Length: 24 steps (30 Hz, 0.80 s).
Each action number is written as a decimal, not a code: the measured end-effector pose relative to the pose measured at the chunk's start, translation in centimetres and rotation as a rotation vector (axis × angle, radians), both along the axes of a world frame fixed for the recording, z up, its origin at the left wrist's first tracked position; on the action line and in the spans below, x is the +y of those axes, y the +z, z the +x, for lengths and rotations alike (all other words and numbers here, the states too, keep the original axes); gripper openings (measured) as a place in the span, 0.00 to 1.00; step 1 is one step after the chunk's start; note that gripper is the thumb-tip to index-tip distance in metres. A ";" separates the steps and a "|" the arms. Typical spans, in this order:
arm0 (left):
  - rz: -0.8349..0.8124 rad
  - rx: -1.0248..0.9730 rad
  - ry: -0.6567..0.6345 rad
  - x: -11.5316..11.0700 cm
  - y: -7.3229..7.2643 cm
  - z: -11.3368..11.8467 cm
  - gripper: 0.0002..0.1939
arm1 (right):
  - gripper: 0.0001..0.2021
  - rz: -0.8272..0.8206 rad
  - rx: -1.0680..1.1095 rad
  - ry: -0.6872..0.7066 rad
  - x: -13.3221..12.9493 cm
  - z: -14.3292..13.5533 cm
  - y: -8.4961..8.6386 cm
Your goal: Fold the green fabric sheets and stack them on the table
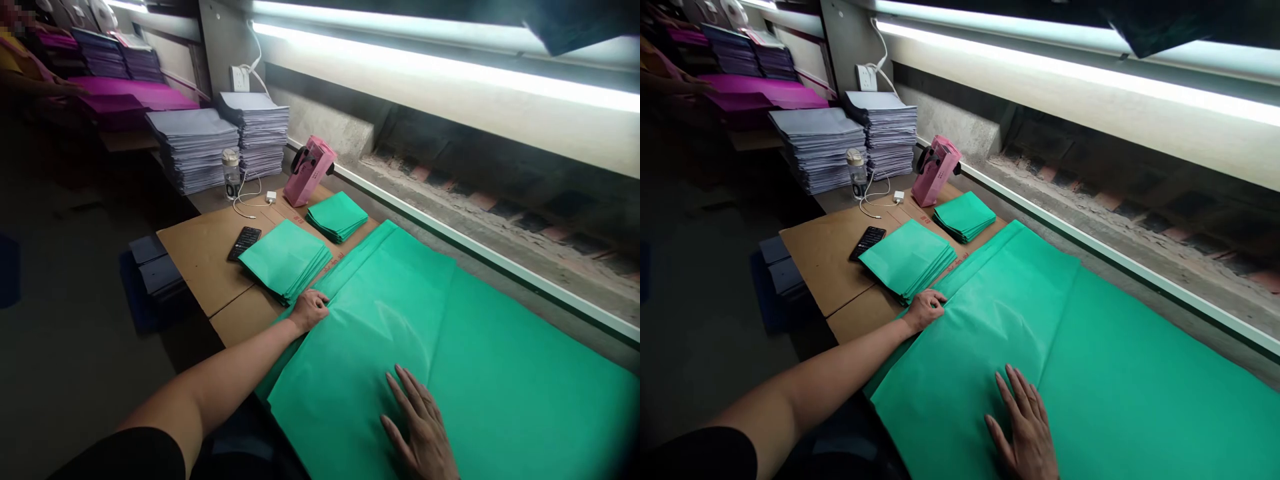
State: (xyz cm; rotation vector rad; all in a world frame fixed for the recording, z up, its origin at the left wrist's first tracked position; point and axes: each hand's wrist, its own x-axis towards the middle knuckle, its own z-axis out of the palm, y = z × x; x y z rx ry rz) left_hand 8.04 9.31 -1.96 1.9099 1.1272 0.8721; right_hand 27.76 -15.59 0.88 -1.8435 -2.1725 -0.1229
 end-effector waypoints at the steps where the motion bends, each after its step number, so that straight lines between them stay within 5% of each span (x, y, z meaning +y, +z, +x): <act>1: 0.002 -0.013 0.006 0.0 -0.1 0.0 0.09 | 0.32 -0.050 -0.066 0.021 -0.3 1.5 -0.6; 5: 0.032 -0.080 0.021 0.0 -1.0 -0.1 0.10 | 0.35 -0.201 -0.206 -0.016 3.5 7.9 -2.6; 11: 0.114 -0.128 0.006 -0.1 -1.6 -0.2 0.09 | 0.34 -0.274 -0.128 -0.585 18.4 21.7 -3.3; 15: 0.118 -0.114 0.005 -0.1 -1.6 0.0 0.10 | 0.38 -0.301 -0.057 -0.798 23.4 26.2 -2.8; 19: 0.152 -0.098 -0.009 0.1 -1.0 -0.1 0.10 | 0.36 -0.320 -0.113 -0.580 20.2 22.7 -2.8; 21: 0.148 -0.083 -0.009 0.3 -0.9 -0.1 0.10 | 0.36 -0.311 -0.131 -0.386 16.0 17.7 -2.8; 24: 0.112 -0.058 -0.006 0.4 -1.0 -0.1 0.09 | 0.42 -0.313 -0.066 -0.051 8.2 6.5 -1.9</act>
